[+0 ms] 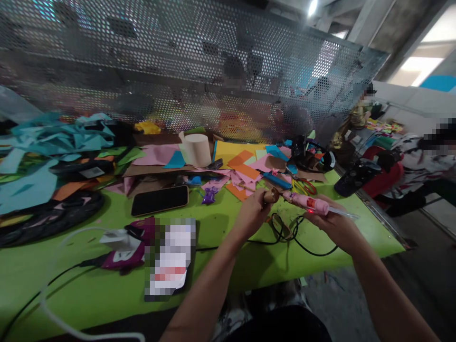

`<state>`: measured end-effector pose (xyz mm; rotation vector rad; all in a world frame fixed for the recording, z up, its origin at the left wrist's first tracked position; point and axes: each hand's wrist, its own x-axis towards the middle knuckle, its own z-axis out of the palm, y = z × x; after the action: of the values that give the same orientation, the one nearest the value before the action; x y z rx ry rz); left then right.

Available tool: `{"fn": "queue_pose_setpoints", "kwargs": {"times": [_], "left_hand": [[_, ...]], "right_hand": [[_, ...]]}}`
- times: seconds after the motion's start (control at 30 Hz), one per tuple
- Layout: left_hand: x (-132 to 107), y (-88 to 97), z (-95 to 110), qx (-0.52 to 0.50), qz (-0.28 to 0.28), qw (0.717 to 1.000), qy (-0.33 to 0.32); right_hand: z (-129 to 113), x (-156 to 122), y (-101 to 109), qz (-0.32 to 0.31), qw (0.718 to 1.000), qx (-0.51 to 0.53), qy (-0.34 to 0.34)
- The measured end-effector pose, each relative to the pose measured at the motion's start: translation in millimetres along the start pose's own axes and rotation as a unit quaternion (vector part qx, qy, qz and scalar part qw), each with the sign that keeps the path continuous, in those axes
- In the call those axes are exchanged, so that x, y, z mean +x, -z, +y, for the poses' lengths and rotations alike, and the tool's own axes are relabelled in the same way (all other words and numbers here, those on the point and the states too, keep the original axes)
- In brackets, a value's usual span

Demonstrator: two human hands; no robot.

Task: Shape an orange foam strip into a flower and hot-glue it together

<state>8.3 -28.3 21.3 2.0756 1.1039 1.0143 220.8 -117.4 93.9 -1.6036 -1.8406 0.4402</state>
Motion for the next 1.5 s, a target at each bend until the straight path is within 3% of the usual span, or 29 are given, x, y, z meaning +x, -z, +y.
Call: {"fn": "queue_pose_setpoints", "kwargs": {"times": [0.87, 1.17, 1.33, 1.5], "left_hand": [[0, 1.0, -1, -0.006, 0.0, 1.0, 0.005], [1, -1.8, -6, -0.059, 0.015, 0.998, 0.024], [6, -4.2, -13, -0.168, 0.041, 0.983, 0.06], [11, -1.1, -18, -0.266, 0.078, 0.959, 0.056]], "right_hand": [[0, -1, 0, -0.002, 1.0, -0.002, 0.004], [11, -4, -1, -0.01, 0.997, 0.062, -0.048], [38, -8, 2, 0.035, 0.973, 0.189, -0.129], [82, -15, 14, 0.205, 0.932, 0.221, -0.2]]}}
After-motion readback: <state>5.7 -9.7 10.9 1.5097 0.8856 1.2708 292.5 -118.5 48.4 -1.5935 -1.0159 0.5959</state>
